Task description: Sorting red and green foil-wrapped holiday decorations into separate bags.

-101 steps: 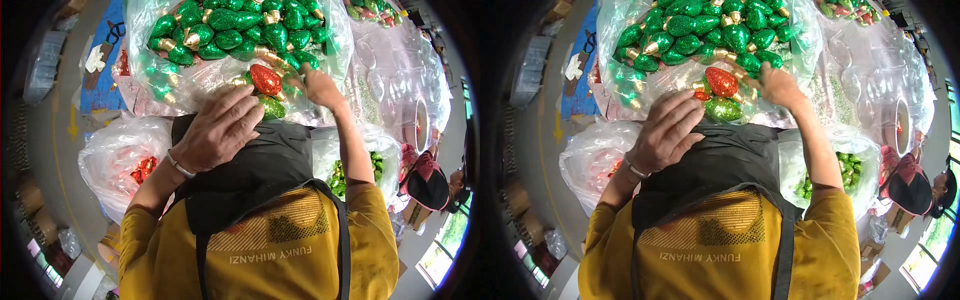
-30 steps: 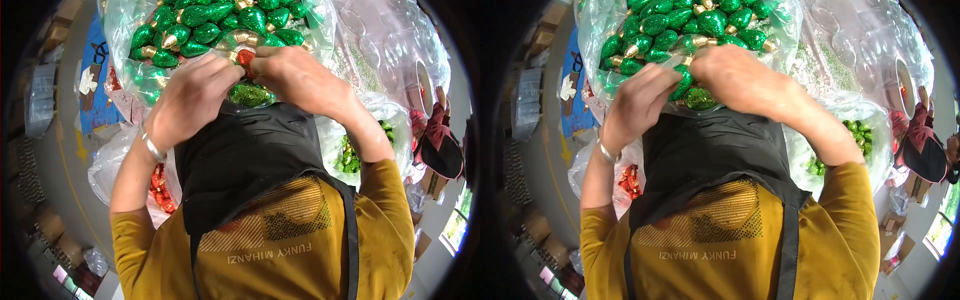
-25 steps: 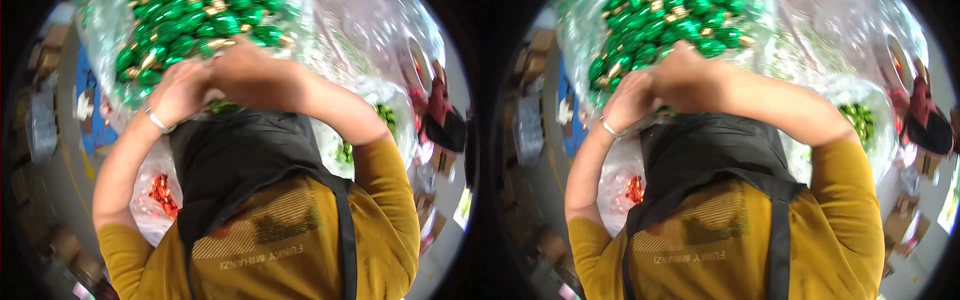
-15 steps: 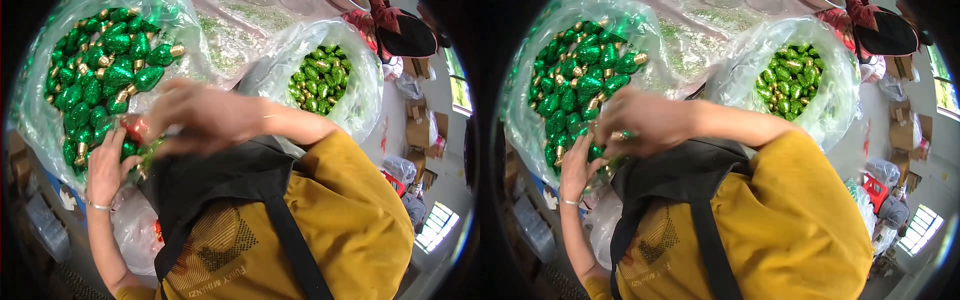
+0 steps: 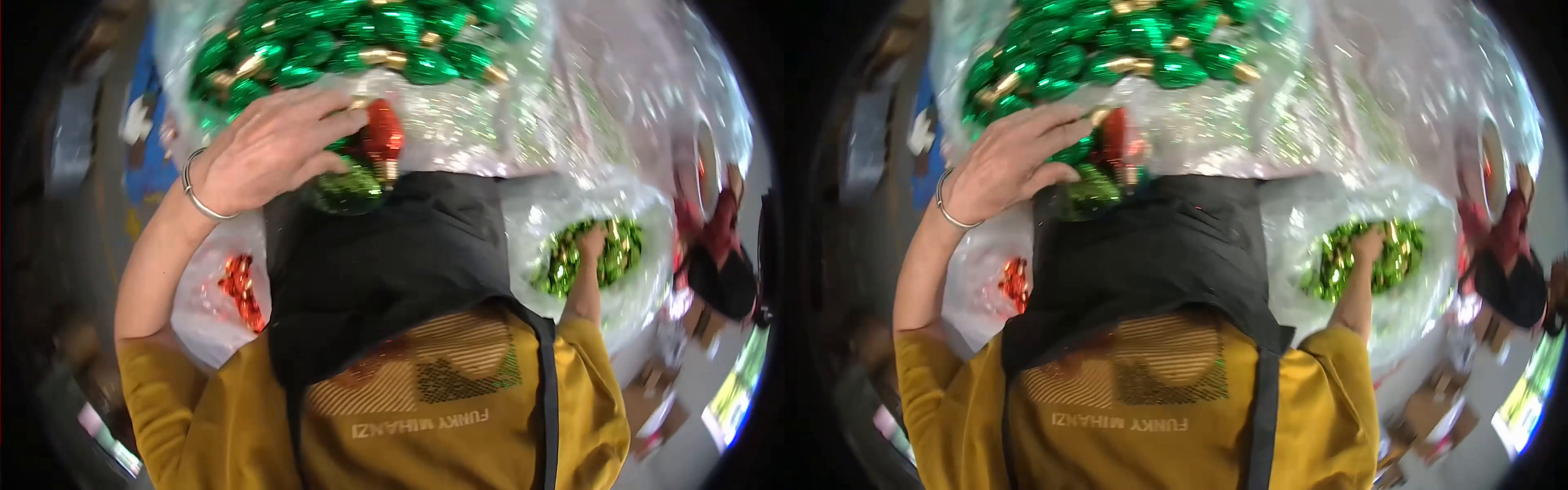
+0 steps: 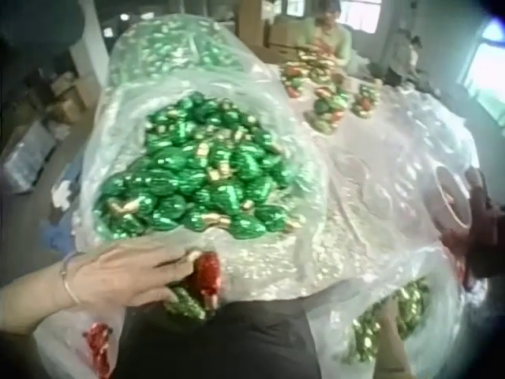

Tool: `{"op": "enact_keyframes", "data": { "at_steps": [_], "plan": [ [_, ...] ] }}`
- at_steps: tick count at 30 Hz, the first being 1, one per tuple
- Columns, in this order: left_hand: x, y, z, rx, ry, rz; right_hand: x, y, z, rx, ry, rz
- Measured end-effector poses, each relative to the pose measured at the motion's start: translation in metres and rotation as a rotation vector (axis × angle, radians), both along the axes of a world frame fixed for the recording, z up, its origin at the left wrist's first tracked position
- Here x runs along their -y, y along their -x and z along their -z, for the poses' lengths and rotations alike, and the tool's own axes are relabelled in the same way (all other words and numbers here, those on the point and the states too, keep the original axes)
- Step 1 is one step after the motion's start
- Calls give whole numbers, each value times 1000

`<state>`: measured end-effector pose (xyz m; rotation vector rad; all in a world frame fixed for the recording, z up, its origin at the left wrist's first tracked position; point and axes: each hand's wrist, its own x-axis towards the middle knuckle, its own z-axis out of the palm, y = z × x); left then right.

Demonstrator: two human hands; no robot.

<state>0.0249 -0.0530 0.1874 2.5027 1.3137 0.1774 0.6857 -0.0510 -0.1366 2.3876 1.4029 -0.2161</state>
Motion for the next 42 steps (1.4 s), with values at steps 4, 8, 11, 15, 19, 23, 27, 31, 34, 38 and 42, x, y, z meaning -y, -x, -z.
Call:
{"op": "enact_keyframes", "data": {
  "at_steps": [4, 8, 11, 15, 19, 23, 27, 31, 34, 38, 42],
  "plan": [
    [64, 45, -15, 318, -405, -414, 4, 43, -65, -138, -408, -40],
    [196, 129, 63, 494, -530, -1340, 14, 54, -108, -1349, -630, 452],
    [308, 181, 187, 642, -243, -1815, 17, 141, -171, -2091, -490, 479],
    [435, 199, 378, 170, 90, -1834, -43, 221, -190, -2268, -205, 285],
    [393, 160, 412, -170, 252, -2214, -86, 336, -255, -1947, -60, -317],
    [360, 156, 357, -245, 476, -2080, -130, 396, -288, -1537, -68, -643],
    [373, 175, 356, -314, 283, -1639, -145, 448, -294, -962, -145, -927],
    [420, 202, 381, 311, 262, -1667, -144, 508, -264, -542, -244, -1412],
    [358, 188, 267, -51, 326, -1524, -159, 511, -237, -419, -401, -1566],
    [254, 135, 88, 334, -186, -1614, -146, 523, -230, -242, -349, -1515],
    [143, 69, -5, 358, -617, -618, -136, 535, -212, -212, -272, -1439]
  ]
}}
